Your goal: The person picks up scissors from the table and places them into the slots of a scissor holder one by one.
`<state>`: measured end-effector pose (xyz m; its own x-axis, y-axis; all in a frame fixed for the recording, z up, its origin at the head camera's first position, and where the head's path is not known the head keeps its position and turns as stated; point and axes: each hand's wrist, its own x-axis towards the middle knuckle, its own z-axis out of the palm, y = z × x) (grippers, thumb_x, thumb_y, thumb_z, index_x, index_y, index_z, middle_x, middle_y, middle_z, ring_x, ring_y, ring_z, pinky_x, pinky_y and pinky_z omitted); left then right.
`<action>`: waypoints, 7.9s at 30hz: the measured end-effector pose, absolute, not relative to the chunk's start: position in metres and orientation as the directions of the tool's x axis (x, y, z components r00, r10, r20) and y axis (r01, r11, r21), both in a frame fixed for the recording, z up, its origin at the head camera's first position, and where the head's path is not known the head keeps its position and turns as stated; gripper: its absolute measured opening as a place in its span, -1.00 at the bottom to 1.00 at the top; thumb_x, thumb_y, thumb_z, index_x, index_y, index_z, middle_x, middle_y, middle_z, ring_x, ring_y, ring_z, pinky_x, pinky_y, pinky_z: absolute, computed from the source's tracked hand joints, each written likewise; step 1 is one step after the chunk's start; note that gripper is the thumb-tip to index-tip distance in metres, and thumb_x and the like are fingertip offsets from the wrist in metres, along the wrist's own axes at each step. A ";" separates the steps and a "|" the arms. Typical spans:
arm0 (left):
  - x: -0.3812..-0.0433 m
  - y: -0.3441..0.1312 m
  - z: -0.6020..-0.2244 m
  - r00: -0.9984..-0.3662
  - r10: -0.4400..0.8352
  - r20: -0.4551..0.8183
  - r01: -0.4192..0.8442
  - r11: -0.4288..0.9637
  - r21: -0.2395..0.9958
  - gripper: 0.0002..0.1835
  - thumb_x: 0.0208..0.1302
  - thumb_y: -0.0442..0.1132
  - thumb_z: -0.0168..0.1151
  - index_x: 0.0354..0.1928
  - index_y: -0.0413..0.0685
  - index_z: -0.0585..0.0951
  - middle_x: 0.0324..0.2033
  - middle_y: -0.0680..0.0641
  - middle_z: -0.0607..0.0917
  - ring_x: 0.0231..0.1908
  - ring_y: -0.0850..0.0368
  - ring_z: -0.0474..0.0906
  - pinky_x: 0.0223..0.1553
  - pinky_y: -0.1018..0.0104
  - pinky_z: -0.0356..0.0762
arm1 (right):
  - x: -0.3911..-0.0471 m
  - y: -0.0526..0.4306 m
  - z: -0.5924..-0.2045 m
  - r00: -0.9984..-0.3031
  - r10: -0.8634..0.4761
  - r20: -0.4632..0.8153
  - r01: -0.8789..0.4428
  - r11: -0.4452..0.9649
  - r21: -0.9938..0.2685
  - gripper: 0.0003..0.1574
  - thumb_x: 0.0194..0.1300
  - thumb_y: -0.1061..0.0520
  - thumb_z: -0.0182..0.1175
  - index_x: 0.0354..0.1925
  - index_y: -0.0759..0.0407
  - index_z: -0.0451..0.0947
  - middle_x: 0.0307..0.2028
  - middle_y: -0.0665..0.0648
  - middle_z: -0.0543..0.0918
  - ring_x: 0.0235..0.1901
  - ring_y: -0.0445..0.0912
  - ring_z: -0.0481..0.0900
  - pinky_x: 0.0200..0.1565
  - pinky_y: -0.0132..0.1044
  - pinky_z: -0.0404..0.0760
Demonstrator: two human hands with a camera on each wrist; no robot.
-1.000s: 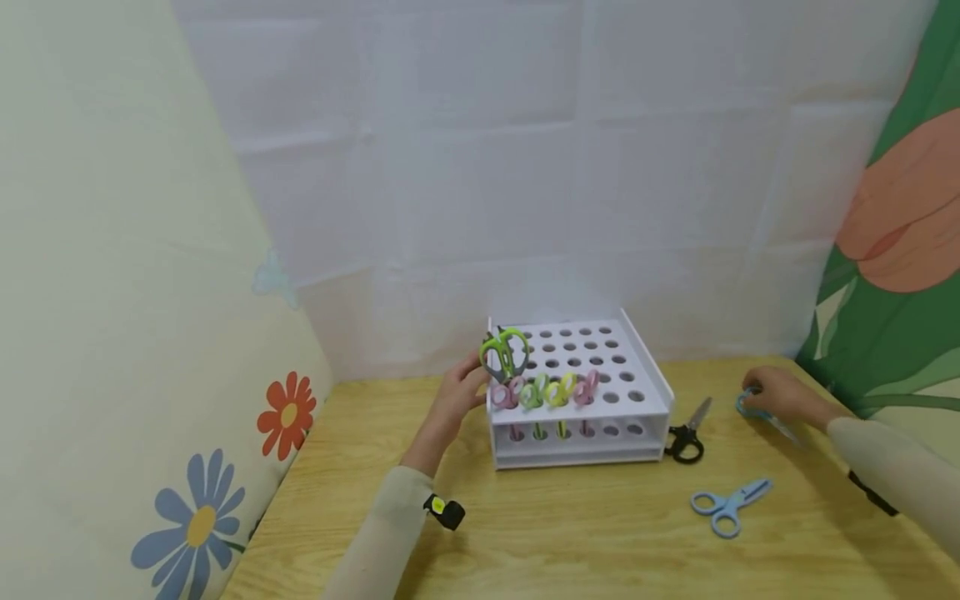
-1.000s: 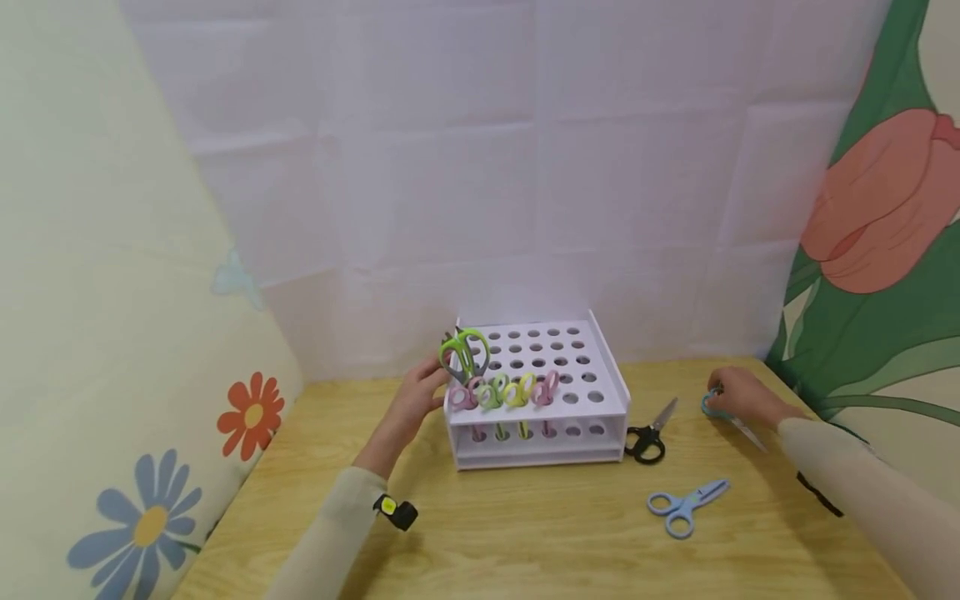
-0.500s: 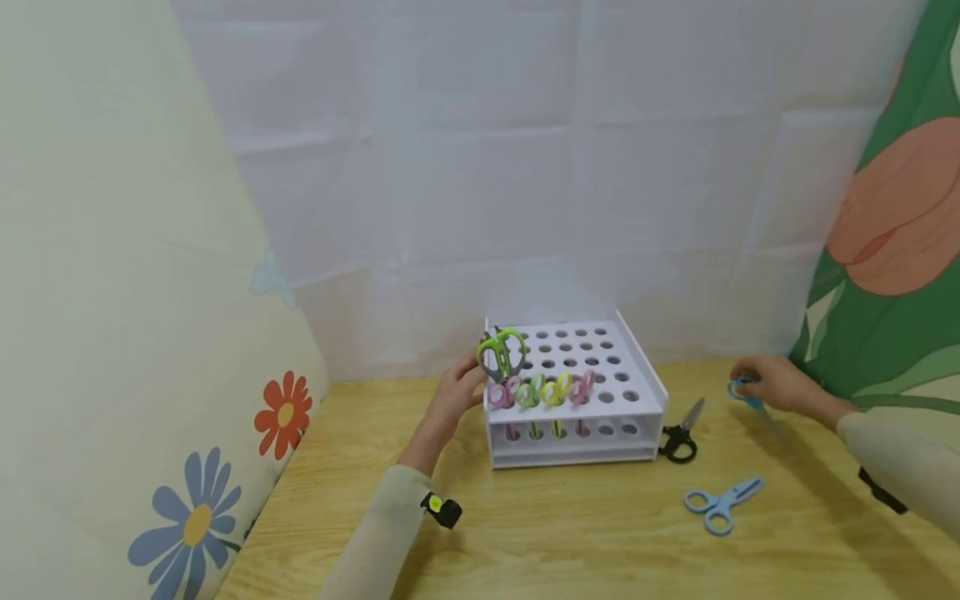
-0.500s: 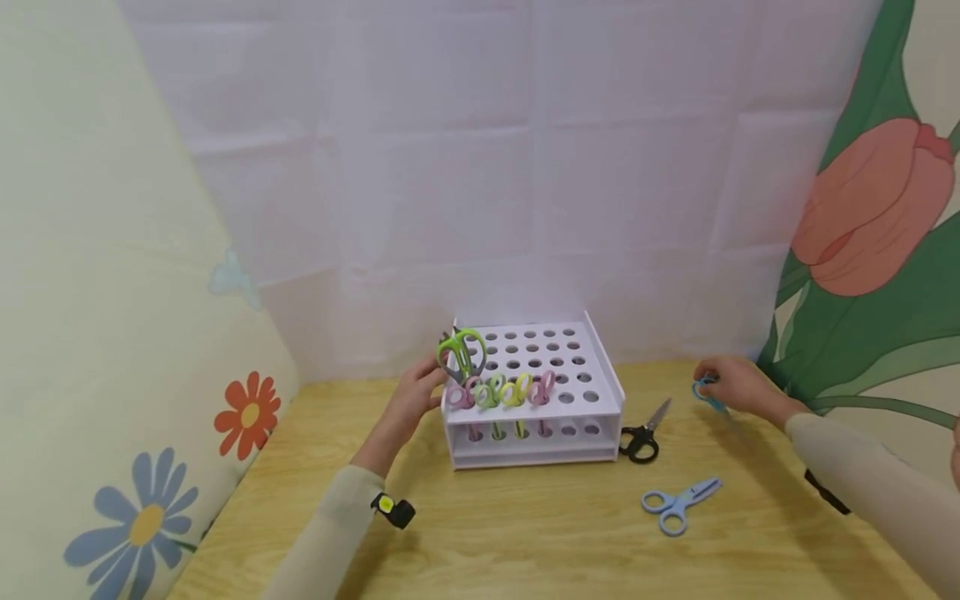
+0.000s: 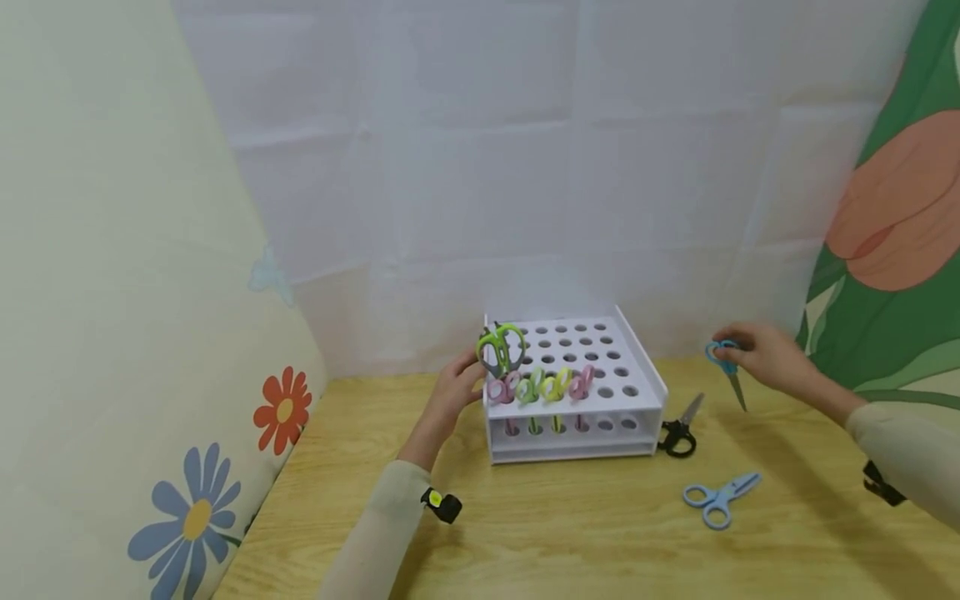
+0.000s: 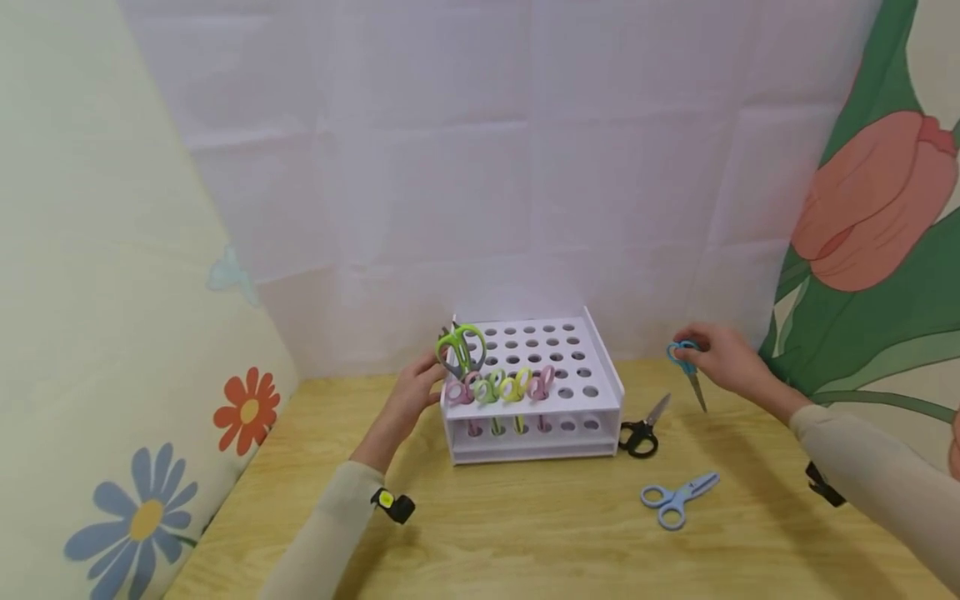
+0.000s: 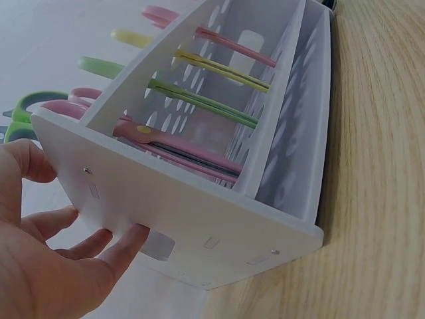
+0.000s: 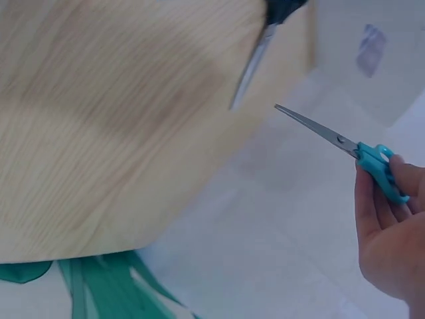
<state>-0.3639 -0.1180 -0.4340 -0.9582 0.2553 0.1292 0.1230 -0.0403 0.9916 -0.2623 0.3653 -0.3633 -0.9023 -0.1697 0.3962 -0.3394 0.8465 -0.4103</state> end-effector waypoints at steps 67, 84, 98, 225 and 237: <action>-0.360 -0.118 -0.430 -0.961 0.251 0.119 0.117 -0.022 0.993 -0.41 0.45 -0.09 0.18 0.47 -0.02 0.42 0.38 -0.07 0.45 0.29 -0.02 0.41 0.12 0.01 0.56 | -0.270 0.206 -0.378 -0.913 -0.235 0.334 -0.404 0.643 -0.651 -0.84 0.37 0.32 0.24 -0.08 0.28 0.59 -0.17 0.13 0.68 -0.11 0.06 0.64 0.01 -0.03 0.64; -0.364 -0.113 -0.431 -0.960 0.245 0.137 0.127 -0.057 0.990 -0.40 0.40 -0.11 0.21 0.45 -0.04 0.45 0.40 -0.17 0.42 0.27 -0.05 0.43 0.12 -0.03 0.56 | -0.272 0.209 -0.384 -0.870 -0.314 0.380 -0.488 0.656 -0.575 -0.75 0.23 0.46 0.21 -0.11 0.31 0.62 -0.14 0.23 0.69 -0.05 0.21 0.66 0.02 0.06 0.65; -0.362 -0.113 -0.433 -0.963 0.240 0.124 0.114 -0.058 0.992 -0.39 0.38 -0.12 0.19 0.47 0.01 0.43 0.39 -0.16 0.44 0.26 -0.07 0.43 0.17 -0.11 0.50 | -0.261 0.218 -0.373 -0.883 -0.321 0.342 -0.464 0.701 -0.541 -0.54 0.32 0.39 0.23 0.19 0.36 0.54 0.04 0.29 0.67 0.09 0.25 0.59 0.15 0.20 0.52; -0.363 -0.118 -0.435 -0.958 0.262 0.117 0.103 -0.067 0.992 -0.40 0.43 -0.18 0.17 0.49 0.05 0.39 0.41 -0.17 0.40 0.28 -0.09 0.42 0.16 -0.03 0.52 | -0.259 0.333 -0.328 -0.815 -0.029 0.578 -0.397 0.755 -0.522 -0.60 0.49 0.23 0.21 0.17 0.45 0.48 -0.08 0.41 0.61 -0.19 -0.38 0.51 -0.28 -0.63 0.47; -0.362 -0.115 -0.432 -0.956 0.267 0.117 0.108 -0.048 0.993 -0.37 0.43 -0.10 0.19 0.51 0.08 0.38 0.44 -0.18 0.36 0.30 -0.08 0.40 0.18 -0.09 0.50 | -0.261 0.290 -0.283 -0.853 0.137 0.503 -0.359 0.545 -0.757 -0.44 0.42 -0.06 0.31 0.17 0.30 0.50 -0.11 0.02 0.63 -0.10 -0.27 0.59 -0.17 -0.53 0.53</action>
